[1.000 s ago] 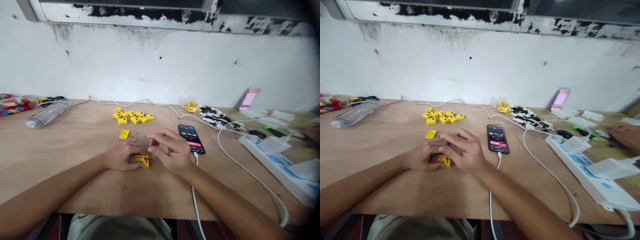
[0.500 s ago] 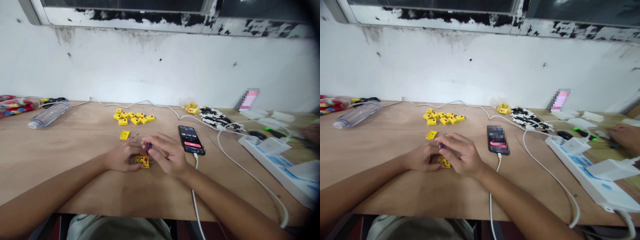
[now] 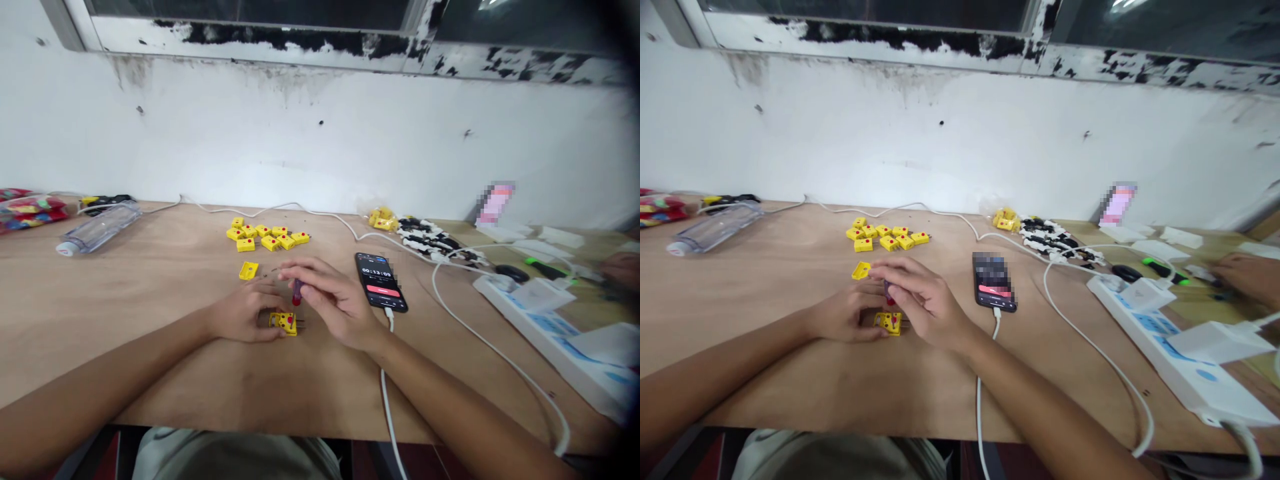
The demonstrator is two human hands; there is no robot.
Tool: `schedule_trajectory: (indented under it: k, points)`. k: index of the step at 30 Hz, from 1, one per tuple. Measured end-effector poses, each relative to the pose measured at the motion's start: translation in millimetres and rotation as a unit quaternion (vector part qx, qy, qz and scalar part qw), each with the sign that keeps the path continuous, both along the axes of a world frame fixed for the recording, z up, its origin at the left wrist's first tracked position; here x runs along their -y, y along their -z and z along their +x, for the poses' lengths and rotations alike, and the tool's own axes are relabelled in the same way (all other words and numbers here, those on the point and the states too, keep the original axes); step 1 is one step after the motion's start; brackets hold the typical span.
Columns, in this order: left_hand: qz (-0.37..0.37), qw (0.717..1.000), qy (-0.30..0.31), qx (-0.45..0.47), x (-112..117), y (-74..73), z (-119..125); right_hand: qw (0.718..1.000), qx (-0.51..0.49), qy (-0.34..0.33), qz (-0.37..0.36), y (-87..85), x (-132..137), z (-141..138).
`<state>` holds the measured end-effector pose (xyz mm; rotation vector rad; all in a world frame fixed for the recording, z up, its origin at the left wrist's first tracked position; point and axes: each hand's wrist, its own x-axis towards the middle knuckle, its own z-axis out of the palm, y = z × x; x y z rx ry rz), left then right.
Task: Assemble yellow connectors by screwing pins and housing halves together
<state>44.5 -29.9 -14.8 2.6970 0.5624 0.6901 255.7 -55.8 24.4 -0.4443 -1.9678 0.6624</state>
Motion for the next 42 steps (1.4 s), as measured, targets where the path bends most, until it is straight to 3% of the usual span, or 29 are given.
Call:
schedule_trajectory:
  k: [3, 7, 9, 12, 16, 22, 24, 28, 31, 37, 39, 42]
  points:
    - [0.002, 1.000, -0.010, 0.013, -0.2, 1.7, -0.2, 1.000, -0.003, -0.001, -0.017, -3.2, -0.1, 0.6]
    - [-0.015, 0.999, -0.028, 0.010, -0.7, 4.1, -0.3, 0.993, -0.046, 0.099, 0.039, 0.4, 2.1, -6.9]
    - [-0.014, 0.999, -0.030, 0.008, -0.8, 4.0, -0.2, 0.988, -0.068, 0.117, 0.070, 2.1, 3.2, -8.7]
    - [-0.016, 1.000, -0.017, 0.006, -1.1, 3.1, -0.6, 0.994, -0.037, 0.061, 0.084, 0.6, 3.6, -4.9]
    - [-0.021, 1.000, -0.008, 0.004, -2.5, 1.8, -3.5, 1.000, 0.008, 0.003, 0.017, -3.5, 2.4, 0.9]
    - [-0.064, 0.998, 0.012, -0.014, -5.8, 1.2, -8.6, 0.988, -0.077, 0.122, 0.061, 2.7, 0.9, -7.0]
    - [-0.072, 0.997, 0.008, -0.013, -6.4, 2.0, -9.4, 0.991, -0.066, 0.098, 0.065, 2.7, 0.6, -6.1]
    - [-0.091, 0.996, 0.008, -0.014, -7.8, 2.4, -11.1, 1.000, 0.018, -0.012, -0.002, -1.9, -1.1, 1.6]
    - [-0.138, 0.990, 0.025, -0.024, -8.4, -0.3, -12.0, 0.999, 0.005, -0.002, -0.038, -2.6, -3.0, 3.3]
    - [-0.167, 0.985, 0.030, -0.030, -7.4, -5.4, -10.6, 0.976, -0.064, 0.191, 0.086, 6.0, -0.9, -4.6]
    - [-0.159, 0.987, 0.031, -0.023, -7.5, -4.7, -10.3, 0.972, -0.075, 0.190, 0.114, 8.2, 0.1, -4.8]
    - [-0.150, 0.988, 0.030, -0.022, -8.4, -2.0, -11.1, 0.988, -0.033, 0.100, 0.112, 5.8, 1.1, -2.0]
